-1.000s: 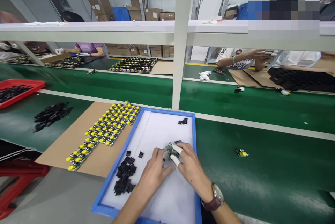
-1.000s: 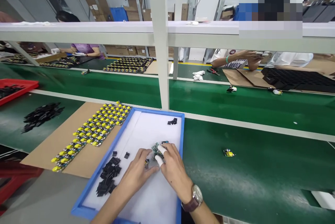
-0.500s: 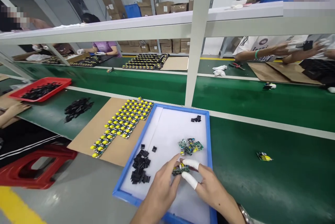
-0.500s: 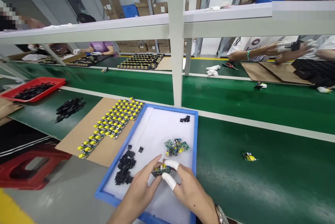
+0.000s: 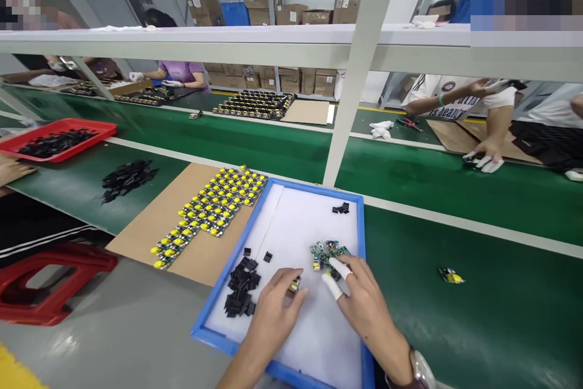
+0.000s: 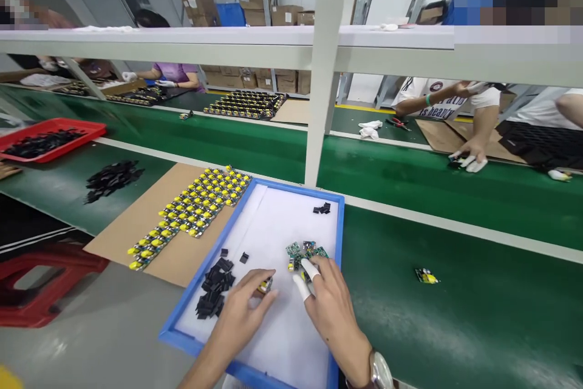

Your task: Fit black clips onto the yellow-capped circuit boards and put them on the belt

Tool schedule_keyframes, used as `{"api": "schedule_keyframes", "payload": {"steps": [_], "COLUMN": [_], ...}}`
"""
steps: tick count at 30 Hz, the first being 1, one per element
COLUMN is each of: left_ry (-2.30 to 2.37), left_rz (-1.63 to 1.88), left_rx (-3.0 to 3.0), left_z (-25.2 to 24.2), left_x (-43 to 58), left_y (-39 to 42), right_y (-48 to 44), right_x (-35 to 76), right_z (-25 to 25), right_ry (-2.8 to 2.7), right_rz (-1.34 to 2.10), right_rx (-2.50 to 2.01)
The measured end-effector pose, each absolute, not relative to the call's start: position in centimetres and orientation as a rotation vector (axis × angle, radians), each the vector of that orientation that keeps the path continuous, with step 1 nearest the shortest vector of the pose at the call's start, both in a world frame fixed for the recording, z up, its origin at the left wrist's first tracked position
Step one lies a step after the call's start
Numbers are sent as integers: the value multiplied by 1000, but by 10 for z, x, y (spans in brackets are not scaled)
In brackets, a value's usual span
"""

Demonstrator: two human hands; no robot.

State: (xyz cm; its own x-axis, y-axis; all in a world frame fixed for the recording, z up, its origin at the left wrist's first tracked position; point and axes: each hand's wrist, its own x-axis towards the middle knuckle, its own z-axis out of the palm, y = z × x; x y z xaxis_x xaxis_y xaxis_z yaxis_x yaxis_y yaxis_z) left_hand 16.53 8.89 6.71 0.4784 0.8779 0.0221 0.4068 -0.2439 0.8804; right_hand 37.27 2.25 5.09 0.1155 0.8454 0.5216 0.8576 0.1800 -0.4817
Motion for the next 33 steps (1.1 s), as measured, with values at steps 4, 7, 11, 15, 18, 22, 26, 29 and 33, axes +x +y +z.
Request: {"api": "schedule_keyframes", "payload": {"steps": [4, 7, 11, 15, 18, 22, 26, 29, 33], "left_ry": [965, 970, 997, 988, 971, 965, 916, 876, 850], "left_rz": [817, 921, 1036, 1059, 1061, 1053, 1006, 932, 903], "left_rx": [1231, 999, 904, 885, 881, 888, 886, 933, 962], "left_z": [73, 79, 87, 88, 87, 87, 90, 94, 101], "left_x": [139, 124, 113, 107, 105, 109, 122, 132, 144], "left_y": [88, 82, 74, 70, 71, 75, 81, 83, 79], "right_y": [52, 89, 131, 145, 135, 105, 76, 60, 43], "right_x": [358, 329, 294, 288, 298, 312, 318, 319, 323], "right_z": [78, 88, 81, 73, 76, 88, 96, 98, 96], "right_ry": [-1958, -2272, -2445, -2414, -2277, -1797, -1215, -1123, -1082], "right_rz": [55, 201, 321, 423, 467, 768, 1080, 1032, 955], "right_rx": [-1568, -1534, -1362, -1333, -1393, -1369, -1223, -1201, -1203]}}
